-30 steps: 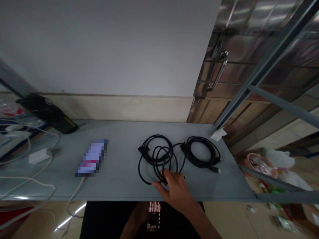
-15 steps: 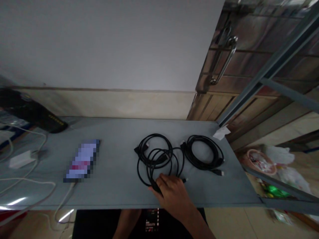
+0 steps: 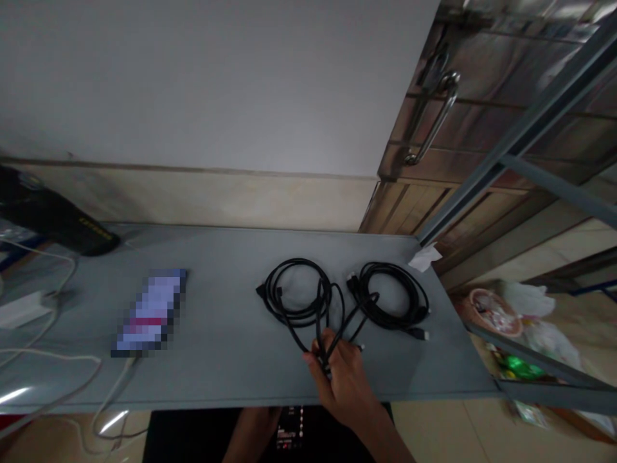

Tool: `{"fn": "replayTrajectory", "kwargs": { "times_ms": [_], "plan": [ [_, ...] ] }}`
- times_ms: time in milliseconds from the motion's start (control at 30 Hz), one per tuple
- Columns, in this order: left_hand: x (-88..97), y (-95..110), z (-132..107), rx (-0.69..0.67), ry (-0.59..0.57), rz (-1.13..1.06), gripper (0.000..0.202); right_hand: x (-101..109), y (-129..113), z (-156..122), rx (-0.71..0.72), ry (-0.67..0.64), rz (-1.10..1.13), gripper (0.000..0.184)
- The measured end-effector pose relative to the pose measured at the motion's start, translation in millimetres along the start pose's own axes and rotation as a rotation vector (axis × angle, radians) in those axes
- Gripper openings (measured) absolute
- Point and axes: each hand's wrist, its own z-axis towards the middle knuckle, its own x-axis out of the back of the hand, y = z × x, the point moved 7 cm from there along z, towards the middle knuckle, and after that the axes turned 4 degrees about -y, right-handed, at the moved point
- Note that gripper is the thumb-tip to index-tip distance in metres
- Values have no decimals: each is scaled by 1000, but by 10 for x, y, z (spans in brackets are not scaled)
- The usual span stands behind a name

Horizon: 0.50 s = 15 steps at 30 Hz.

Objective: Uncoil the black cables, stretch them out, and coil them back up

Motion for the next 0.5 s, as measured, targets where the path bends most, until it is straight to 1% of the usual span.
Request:
{"fn": "replayTrajectory", "kwargs": {
  "times_ms": [67,100,200,267,333,367,433,500],
  "plan": [
    [91,120,38,23,-54,-102,37,-5,16,-14,-17,-5,4,26],
    [173,199,42,30,-72,-143,37,-15,25,-22,-26,-13,9,27],
    [521,515,20,30,-124,-271,36,-87,39,-56,-51,-66,0,30],
    [746,774,-3,8,-211,-382,30,-172,15,-89,-59,-132,-40,31],
    [998,985,-10,-9,-194,-482,29,-276,-62,-127,-33,-223,-91,31],
    [1096,1060,-14,-17,-182,-526,31,-329,-120,-148,-7,-275,-109,31],
    [1227,1115,-32,-1,-146,-580,38,-410,-244,-194,37,-362,-120,30],
    [1286,1048,-69,67,-103,-579,41,-431,-350,-236,50,-394,-103,31]
  ]
}}
